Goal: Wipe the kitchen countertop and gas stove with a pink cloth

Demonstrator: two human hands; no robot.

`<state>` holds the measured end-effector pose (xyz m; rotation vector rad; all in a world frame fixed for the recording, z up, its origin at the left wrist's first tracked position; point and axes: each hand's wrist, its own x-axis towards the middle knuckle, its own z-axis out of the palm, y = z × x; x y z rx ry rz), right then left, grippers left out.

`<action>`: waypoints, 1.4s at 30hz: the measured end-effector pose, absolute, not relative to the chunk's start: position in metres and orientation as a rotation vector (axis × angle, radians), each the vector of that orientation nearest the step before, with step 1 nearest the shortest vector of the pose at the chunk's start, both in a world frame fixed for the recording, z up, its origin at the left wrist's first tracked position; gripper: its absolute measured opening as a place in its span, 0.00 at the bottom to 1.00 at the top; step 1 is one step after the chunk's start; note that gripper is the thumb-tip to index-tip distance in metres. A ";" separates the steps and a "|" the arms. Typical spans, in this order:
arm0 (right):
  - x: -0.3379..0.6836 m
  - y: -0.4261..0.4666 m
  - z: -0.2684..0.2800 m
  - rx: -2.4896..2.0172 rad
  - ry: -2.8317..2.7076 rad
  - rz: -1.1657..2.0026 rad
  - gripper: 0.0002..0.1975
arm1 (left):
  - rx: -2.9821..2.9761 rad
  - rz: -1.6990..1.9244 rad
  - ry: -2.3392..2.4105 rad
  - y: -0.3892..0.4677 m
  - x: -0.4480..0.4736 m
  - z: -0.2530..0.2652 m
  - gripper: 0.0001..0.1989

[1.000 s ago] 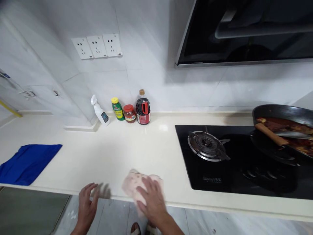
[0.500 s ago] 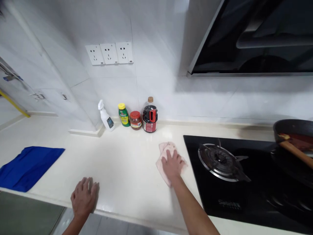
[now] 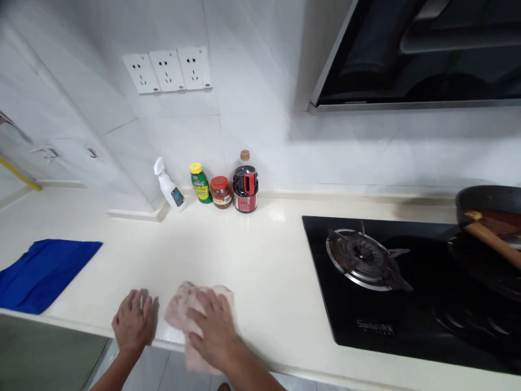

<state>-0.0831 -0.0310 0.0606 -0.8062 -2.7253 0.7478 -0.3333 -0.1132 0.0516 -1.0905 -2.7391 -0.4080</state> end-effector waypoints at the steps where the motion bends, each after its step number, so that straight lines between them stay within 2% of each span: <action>1: -0.058 -0.031 0.054 -0.909 -2.687 0.670 0.25 | -1.088 -0.403 -2.752 -0.113 -0.332 0.053 0.29; 6: 0.059 0.014 0.021 -1.469 -2.466 0.193 0.25 | -1.080 -0.398 -2.783 -0.111 -0.328 0.058 0.29; 10: 0.101 0.079 0.010 -1.707 -2.313 -0.026 0.29 | -1.079 -0.401 -2.811 -0.112 -0.328 0.058 0.28; 15: 0.074 0.181 0.017 -1.990 -2.092 -0.068 0.32 | -1.075 -0.418 -2.801 -0.116 -0.332 0.050 0.27; 21: 0.007 0.278 0.040 -2.094 -2.058 0.091 0.32 | -1.078 -0.427 -2.801 -0.119 -0.337 0.043 0.26; 24: -0.026 0.273 0.041 -2.023 -2.164 0.082 0.30 | -1.075 -0.429 -2.796 -0.120 -0.336 0.042 0.26; 31: -0.104 0.178 0.024 -1.650 -2.436 -0.095 0.29 | -1.092 -0.432 -2.816 -0.122 -0.334 0.038 0.26; 39: -0.229 0.203 0.055 -1.566 -2.628 0.162 0.31 | -1.089 -0.532 -2.793 -0.127 -0.334 0.033 0.25; 42: -0.275 0.178 0.063 -1.403 -2.746 0.269 0.31 | -1.084 -0.583 -2.786 -0.129 -0.334 0.031 0.23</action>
